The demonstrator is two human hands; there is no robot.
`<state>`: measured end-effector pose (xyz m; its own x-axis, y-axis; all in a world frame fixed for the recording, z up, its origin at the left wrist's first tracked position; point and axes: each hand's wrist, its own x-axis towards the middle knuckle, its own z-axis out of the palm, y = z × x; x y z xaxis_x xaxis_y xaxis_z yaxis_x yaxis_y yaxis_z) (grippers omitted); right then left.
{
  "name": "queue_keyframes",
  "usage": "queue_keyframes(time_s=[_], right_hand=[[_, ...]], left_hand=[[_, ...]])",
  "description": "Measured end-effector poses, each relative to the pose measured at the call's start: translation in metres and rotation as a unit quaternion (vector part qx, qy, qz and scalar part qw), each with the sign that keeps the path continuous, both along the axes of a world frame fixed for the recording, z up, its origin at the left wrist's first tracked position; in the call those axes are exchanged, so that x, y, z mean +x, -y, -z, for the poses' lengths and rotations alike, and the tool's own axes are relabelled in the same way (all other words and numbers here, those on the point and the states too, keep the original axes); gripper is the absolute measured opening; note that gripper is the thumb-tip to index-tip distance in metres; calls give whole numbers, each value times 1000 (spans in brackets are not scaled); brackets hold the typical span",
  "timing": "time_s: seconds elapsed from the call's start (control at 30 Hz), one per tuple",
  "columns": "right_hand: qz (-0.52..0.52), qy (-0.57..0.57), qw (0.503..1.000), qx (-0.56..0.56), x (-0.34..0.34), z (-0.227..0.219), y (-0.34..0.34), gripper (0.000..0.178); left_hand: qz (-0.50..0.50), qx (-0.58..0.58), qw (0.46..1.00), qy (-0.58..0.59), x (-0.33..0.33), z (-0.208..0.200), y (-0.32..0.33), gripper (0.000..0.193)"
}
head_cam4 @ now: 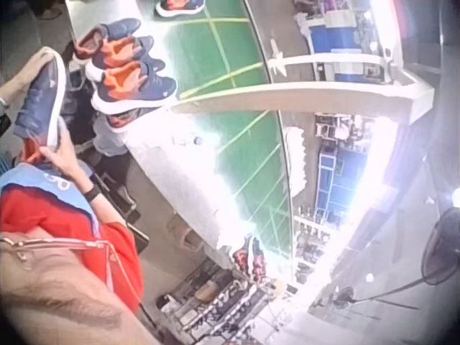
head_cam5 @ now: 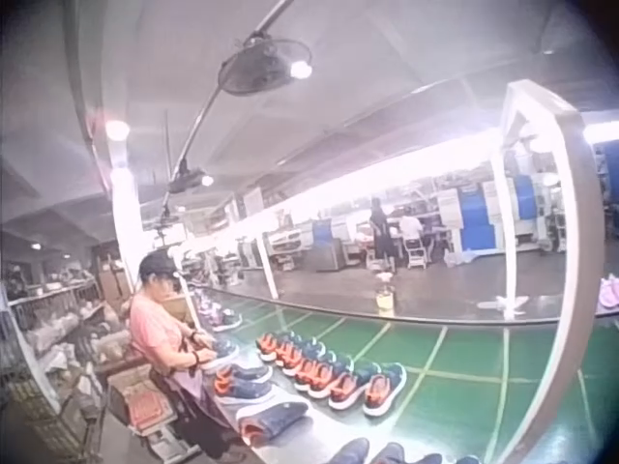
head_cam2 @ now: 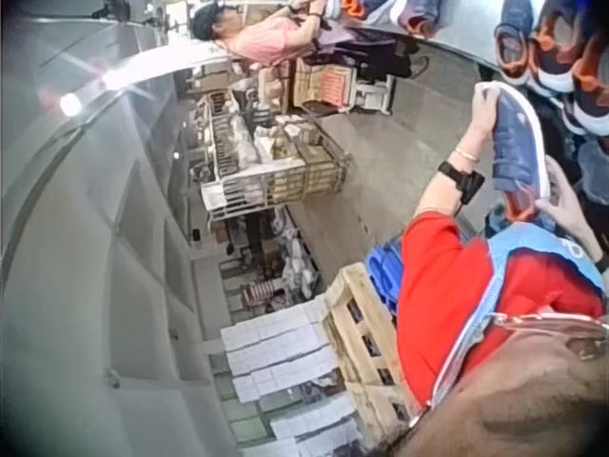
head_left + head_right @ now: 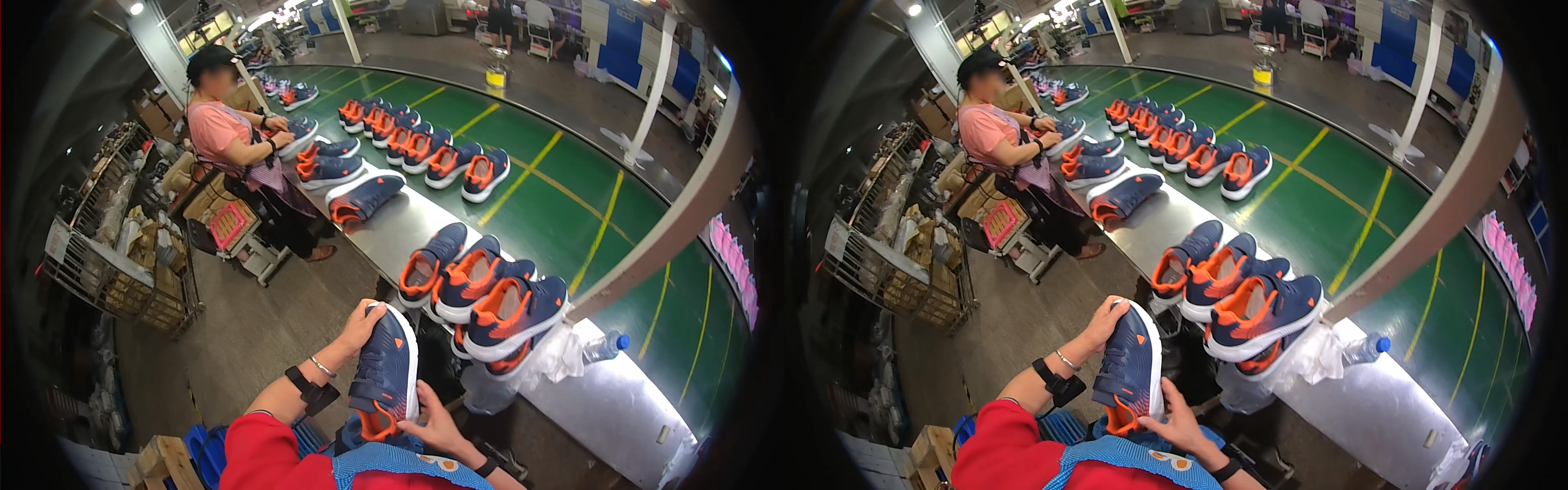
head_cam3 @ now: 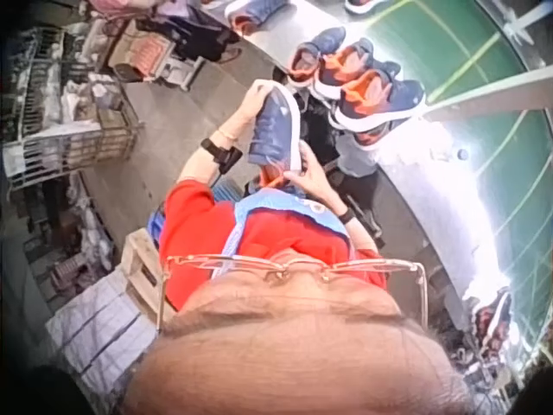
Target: Inspect and organize manufactured sneakers on a factory conveyor belt.
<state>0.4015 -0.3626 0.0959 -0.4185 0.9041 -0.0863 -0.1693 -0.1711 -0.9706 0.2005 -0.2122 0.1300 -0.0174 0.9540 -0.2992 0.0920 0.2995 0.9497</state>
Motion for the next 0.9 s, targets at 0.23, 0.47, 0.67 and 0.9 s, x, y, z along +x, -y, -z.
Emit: queue_keyframes(time_s=[0.23, 0.47, 0.67, 0.9], right_hand=[[79, 211, 970, 91, -91, -19, -77, 96], [284, -43, 958, -20, -171, 8, -154, 71], [388, -44, 918, -71, -224, -21, -194, 65], [477, -213, 837, -165, -227, -40, -201, 38]], left_hand=[[-23, 28, 997, -62, -62, -6, -76, 38], [121, 298, 892, -318, -154, 34, -254, 57], [209, 300, 669, -647, -178, 89, -349, 78], [298, -14, 955, -6, -209, 28, -343, 47]])
